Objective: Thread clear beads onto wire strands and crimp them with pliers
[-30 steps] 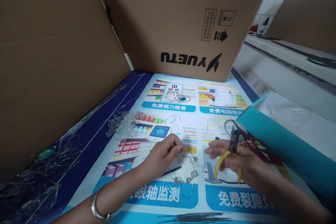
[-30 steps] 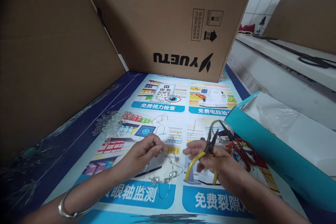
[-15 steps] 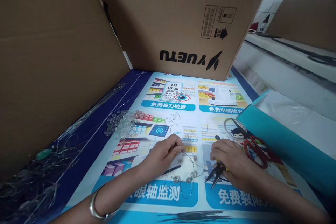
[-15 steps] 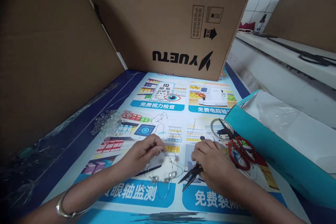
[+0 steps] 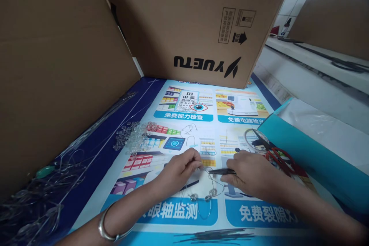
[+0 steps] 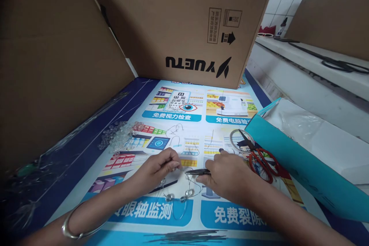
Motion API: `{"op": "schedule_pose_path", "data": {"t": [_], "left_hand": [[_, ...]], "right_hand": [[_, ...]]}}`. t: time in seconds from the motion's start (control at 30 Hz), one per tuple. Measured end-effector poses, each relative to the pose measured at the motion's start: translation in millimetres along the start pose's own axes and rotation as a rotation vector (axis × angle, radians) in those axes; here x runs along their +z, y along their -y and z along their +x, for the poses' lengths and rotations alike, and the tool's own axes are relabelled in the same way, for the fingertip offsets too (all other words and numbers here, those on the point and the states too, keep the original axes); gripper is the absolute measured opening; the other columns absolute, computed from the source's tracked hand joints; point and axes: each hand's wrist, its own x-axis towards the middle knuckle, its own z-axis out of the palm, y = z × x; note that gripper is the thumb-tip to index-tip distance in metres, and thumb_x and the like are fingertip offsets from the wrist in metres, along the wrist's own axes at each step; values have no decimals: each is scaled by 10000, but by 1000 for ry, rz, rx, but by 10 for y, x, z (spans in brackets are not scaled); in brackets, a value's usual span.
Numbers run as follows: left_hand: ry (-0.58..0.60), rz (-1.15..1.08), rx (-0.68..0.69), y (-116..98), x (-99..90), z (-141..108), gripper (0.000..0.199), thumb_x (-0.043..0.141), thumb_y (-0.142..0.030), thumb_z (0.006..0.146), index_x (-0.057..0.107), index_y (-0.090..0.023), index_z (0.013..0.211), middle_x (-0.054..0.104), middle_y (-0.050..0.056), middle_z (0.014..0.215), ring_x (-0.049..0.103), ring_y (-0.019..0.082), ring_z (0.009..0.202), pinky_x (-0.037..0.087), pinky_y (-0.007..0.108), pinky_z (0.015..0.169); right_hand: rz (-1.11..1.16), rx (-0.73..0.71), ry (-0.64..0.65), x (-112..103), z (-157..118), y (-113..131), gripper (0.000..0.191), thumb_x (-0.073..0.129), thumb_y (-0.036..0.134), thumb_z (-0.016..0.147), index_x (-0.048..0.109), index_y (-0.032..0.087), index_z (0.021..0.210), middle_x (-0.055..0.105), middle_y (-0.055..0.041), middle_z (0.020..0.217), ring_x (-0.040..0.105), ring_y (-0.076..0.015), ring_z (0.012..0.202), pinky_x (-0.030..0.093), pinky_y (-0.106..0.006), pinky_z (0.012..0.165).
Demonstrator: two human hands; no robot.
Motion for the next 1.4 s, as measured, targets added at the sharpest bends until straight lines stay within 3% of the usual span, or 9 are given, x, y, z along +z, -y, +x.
{"op": "schedule_pose_path", "data": {"t": [0.2, 0.63, 0.83, 1.13, 1.4], "left_hand": [[35, 52, 14, 6, -20, 10, 138, 379, -259, 889, 468, -199, 803, 511, -27, 701, 454, 116, 628, 330, 218, 568], [130, 166, 3, -42, -43, -2, 133, 380, -256, 881, 459, -203, 788, 545, -10, 701, 476, 134, 623, 322, 237, 558], [122, 189, -14, -45, -49, 4, 122, 380, -236, 882, 459, -205, 794, 552, -9, 726, 480, 138, 644, 314, 240, 560], [120, 247, 19, -29, -47, -7, 115, 371, -229, 877, 464, -203, 814, 562, 3, 741, 480, 147, 649, 315, 240, 564], [142, 275, 57, -14, -47, -8, 116, 360, -223, 873, 469, -195, 844, 566, 10, 741, 482, 143, 644, 325, 238, 571]], "right_hand": [[-78, -64, 10, -28, 68, 8, 483, 326, 542, 854, 649, 187, 799, 626, -99, 715, 557, -247, 746, 345, -296, 587], [-190, -148, 16, 17, 163, 31, 384, 518, 528, 775, 666, 179, 722, 613, -100, 653, 547, -254, 711, 346, -300, 580], [-194, -126, 14, -51, 167, 62, 425, 457, 542, 804, 675, 180, 760, 622, -114, 689, 547, -259, 729, 359, -313, 597], [-243, -80, 143, -233, 213, 129, 498, 371, 553, 833, 683, 166, 790, 644, -142, 731, 566, -282, 733, 373, -337, 584], [-304, -118, 238, -242, 301, 190, 493, 393, 569, 820, 672, 166, 768, 646, -133, 721, 573, -284, 723, 369, -334, 574]]}}
